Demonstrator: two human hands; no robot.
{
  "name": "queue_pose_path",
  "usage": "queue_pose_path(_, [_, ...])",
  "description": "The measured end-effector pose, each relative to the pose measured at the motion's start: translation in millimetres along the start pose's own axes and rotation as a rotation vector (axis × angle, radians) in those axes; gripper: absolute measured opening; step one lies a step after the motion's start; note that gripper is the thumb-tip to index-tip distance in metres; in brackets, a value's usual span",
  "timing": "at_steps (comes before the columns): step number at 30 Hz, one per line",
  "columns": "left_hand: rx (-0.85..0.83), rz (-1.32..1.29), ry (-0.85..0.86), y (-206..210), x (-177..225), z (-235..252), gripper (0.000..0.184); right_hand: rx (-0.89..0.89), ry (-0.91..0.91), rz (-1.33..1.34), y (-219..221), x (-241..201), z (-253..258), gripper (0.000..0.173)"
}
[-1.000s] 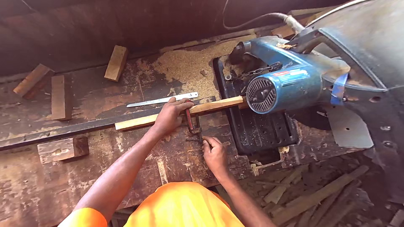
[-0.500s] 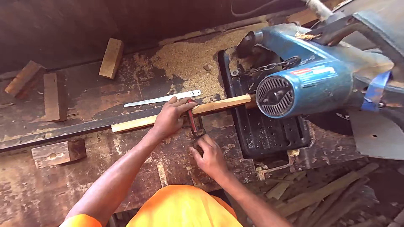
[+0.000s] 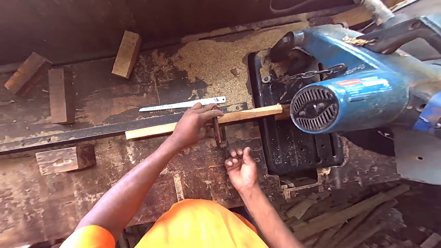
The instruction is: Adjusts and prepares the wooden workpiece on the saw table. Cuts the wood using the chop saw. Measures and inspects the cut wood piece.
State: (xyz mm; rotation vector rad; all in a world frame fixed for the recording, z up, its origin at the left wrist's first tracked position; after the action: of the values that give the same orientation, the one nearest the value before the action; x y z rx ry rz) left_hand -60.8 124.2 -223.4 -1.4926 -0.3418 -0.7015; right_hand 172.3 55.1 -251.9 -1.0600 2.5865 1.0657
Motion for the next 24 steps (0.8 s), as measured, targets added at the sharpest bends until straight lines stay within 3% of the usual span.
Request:
queue_pose_path(2, [0.003, -0.009, -0.007, -2.5, -0.8, 1.1, 0.05, 0.026, -0.11, -0.228, 0.3, -7.0, 1.6, 0.042])
queue_pose_path(4, [0.017, -0.019, -0.022, -1.9, 1.7, -1.4, 0.046, -0.074, -0.364, -0.682, -7.7, -18.2, -1.8, 0.029])
queue_pose_path(6, [0.038, -0.013, -0.028, -3.0, 3.3, -2.2, 0.042, -0.118, -0.567, -0.965, -13.2, -25.3, -6.7, 0.022])
queue_pose_path(8, [0.047, -0.008, -0.029, -4.9, 2.6, -2.4, 0.04, -0.105, -0.654, -0.977, -16.1, -22.3, -9.4, 0.019])
queue_pose_path(10, [0.044, -0.002, -0.031, -4.1, 2.8, -3.8, 0.038, -0.034, -0.616, -0.81, -16.1, -14.3, -10.4, 0.016])
queue_pose_path(13, [0.033, 0.003, -0.038, -3.1, 3.9, -2.0, 0.036, 0.155, -0.375, -0.564, -2.7, -8.0, -8.9, 0.025])
queue_pose_path(15, [0.037, 0.007, -0.027, -2.4, 2.5, -1.4, 0.035, 0.24, -0.206, -0.619, -0.6, -11.3, -3.9, 0.033])
queue_pose_path(17, [0.034, 0.008, -0.031, -1.1, 2.0, -2.2, 0.036, 0.24, -0.151, -0.745, -1.3, -18.1, 0.5, 0.035])
queue_pose_path(20, [0.039, 0.017, -0.048, -1.2, 2.5, -3.2, 0.035, 0.193, -0.34, -0.981, -8.2, -21.1, 1.3, 0.031])
queue_pose_path(24, [0.048, 0.026, -0.061, -3.5, 1.4, -2.5, 0.035, 0.139, -0.621, -0.875, -16.5, -22.9, -1.6, 0.025])
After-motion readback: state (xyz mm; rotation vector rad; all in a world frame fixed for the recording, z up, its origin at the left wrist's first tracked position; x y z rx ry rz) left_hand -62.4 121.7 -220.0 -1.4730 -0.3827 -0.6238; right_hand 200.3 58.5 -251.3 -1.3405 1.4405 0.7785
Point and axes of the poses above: each hand's wrist, its own z-axis towards the middle knuckle, its own y-axis out of the palm, x = y × z, the point moved 3 cm from there along z, towards the middle knuckle, and after that the axes turned 10 degrees about z, right-handed, at the moved point
